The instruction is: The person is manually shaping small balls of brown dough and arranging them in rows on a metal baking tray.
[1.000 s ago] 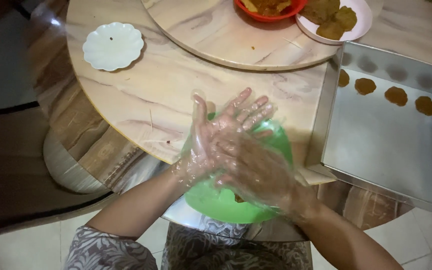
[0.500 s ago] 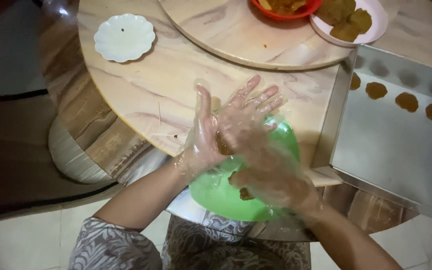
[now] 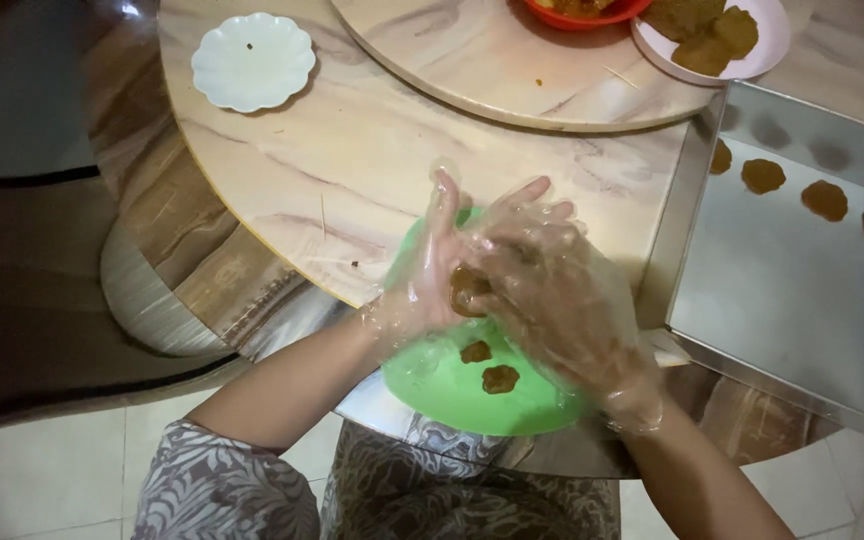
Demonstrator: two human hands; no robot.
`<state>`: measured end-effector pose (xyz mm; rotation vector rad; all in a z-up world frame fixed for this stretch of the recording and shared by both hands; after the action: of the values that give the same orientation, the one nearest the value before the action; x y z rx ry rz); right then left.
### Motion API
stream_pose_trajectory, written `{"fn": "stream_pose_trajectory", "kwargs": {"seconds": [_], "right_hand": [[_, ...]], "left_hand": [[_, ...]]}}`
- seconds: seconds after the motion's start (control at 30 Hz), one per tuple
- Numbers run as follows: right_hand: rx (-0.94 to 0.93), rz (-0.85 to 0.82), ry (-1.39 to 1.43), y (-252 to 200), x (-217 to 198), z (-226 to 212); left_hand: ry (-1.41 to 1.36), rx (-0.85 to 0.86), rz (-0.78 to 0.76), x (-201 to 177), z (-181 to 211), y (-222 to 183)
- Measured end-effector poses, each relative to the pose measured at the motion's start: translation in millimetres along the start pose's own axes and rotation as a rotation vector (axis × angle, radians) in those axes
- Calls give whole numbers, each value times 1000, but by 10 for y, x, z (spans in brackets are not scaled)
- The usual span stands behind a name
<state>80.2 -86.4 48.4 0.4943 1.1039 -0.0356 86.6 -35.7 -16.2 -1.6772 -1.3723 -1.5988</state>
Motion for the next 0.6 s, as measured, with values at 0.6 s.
{"fn": "stream_pose_trajectory", "kwargs": {"seconds": [0.6], "right_hand": [[-105,191,552,-53,123,-122]], "left_hand": [[-276,-91,-332,310,-14,-70]]}}
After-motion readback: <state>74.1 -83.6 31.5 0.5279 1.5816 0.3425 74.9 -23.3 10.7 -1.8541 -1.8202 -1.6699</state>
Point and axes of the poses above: each hand's wrist, its own y-axis towards the middle knuckle, its own x-axis out of the palm, z = x × y, the point moved 9 cm from there along y, towards the middle knuckle, and after that the axes turned 2 degrees about -y, right-handed, at the moved point
